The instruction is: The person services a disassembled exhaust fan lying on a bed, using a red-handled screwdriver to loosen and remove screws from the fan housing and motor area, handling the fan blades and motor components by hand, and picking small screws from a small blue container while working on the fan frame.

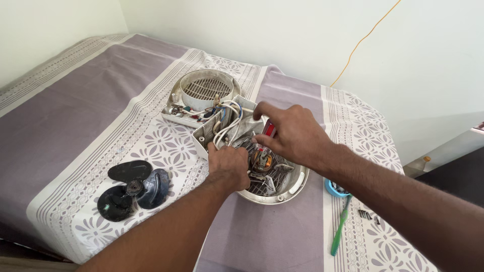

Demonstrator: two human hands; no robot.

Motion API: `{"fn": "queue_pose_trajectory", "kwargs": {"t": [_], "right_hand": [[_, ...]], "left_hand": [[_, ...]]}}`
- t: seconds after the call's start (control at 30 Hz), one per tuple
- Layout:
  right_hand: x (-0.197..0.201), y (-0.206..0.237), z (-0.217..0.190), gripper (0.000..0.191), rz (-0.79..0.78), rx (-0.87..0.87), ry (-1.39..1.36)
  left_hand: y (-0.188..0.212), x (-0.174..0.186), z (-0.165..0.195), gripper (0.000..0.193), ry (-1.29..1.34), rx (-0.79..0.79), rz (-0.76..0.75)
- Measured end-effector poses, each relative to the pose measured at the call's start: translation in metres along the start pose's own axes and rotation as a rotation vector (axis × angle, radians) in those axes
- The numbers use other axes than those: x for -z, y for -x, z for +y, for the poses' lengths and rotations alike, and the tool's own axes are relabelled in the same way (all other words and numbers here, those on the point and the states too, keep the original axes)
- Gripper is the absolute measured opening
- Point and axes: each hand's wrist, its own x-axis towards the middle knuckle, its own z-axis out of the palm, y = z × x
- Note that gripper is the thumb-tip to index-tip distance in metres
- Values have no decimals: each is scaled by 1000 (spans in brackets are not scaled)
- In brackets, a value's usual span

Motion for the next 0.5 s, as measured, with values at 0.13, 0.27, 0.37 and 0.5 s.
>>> {"fn": "queue_pose_trajectory", "kwargs": {"t": [0.13, 0.27, 0.37, 0.5], "right_hand": [[9, 4, -4, 28, -42, 188, 280], [15, 2, -5, 26, -160, 215, 404], [13, -2, -6, 32, -164, 231, 408], [8, -8, -3, 45, -126, 217, 345]], "left_hand": [[1, -1, -1, 50, 2, -3, 29], [1, 2, 0, 52, 9, 4, 0], [3, 3, 1, 52, 14, 12, -16], [4, 4, 1, 52, 5, 7, -21]]}}
